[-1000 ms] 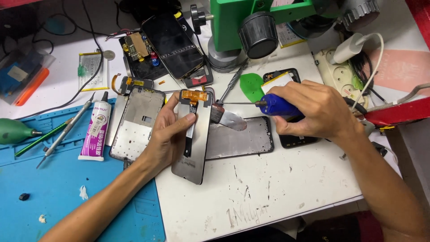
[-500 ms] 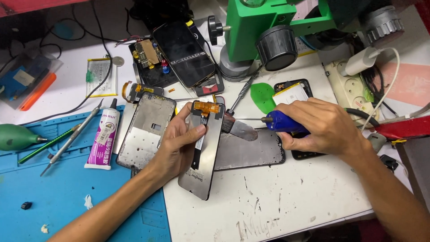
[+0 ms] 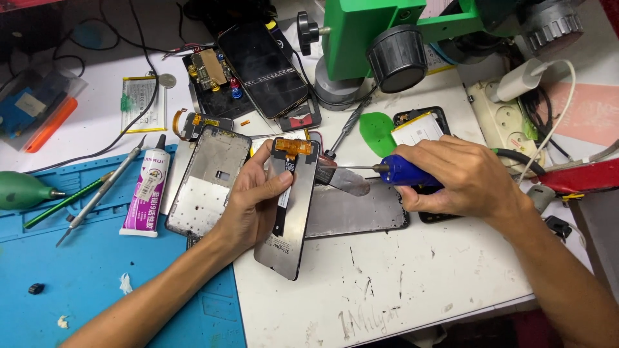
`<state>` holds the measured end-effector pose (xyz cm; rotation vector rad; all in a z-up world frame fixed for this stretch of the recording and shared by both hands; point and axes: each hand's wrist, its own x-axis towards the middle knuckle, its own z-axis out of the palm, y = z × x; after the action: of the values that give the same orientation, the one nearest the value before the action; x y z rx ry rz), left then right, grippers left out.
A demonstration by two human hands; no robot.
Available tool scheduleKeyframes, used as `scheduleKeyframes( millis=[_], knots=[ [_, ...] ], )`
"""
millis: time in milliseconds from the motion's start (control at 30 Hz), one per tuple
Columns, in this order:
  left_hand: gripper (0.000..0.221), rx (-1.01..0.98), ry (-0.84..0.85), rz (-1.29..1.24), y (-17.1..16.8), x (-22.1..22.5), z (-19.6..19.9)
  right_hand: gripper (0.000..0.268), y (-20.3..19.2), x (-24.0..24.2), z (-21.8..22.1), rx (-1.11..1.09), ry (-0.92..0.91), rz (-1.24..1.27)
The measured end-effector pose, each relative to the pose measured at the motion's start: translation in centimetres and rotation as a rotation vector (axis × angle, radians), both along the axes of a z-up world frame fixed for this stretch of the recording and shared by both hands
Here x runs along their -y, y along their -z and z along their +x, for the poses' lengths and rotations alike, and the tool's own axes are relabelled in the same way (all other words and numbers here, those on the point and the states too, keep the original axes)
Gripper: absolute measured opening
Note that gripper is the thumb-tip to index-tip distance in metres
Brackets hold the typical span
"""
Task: The person uses a blue heat gun to apply heat to the edges of a disassembled smartphone screen assembly. They hold the screen with one hand while directing the hot air along the perimeter to loosen adhesive, occasionally rotating the device to access different sides.
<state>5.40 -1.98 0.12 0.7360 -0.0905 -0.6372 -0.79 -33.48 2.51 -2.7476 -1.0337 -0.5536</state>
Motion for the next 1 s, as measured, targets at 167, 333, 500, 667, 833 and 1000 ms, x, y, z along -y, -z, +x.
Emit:
scheduleKeyframes(
  millis=[167, 333, 500, 667, 833, 1000],
  knots=[
    [0.081, 0.013, 0.007, -0.001, 0.5, -0.2, 0.0, 0.040, 0.0, 0.0, 0.0, -0.009, -0.004, -0.004],
    [0.061, 0.057, -0.006, 0.024, -0.1, -0.1, 0.0, 0.038, -0.3, -0.2, 0.2, -0.016, -0.038, 0.013],
    [0.065, 0.035, 0.002, 0.005, 0.1, -0.2, 0.0, 0.042, 0.0, -0.1, 0.0, -0.007, -0.044, 0.014],
    [0.064, 0.045, -0.011, 0.004, 0.0, 0.0, -0.1, 0.044, 0.2, 0.3, 0.1, 0.002, -0.036, -0.003],
    [0.069, 0.020, -0.047, 0.077, -0.3, 0.0, -0.3, 0.042, -0.2, 0.3, 0.1, -0.002, -0.008, -0.025],
    [0.061, 0.060, -0.056, 0.149, -1.1, 0.0, -0.5, 0.049, 0.3, 0.7, 0.1, 0.003, -0.008, -0.060]
  ],
)
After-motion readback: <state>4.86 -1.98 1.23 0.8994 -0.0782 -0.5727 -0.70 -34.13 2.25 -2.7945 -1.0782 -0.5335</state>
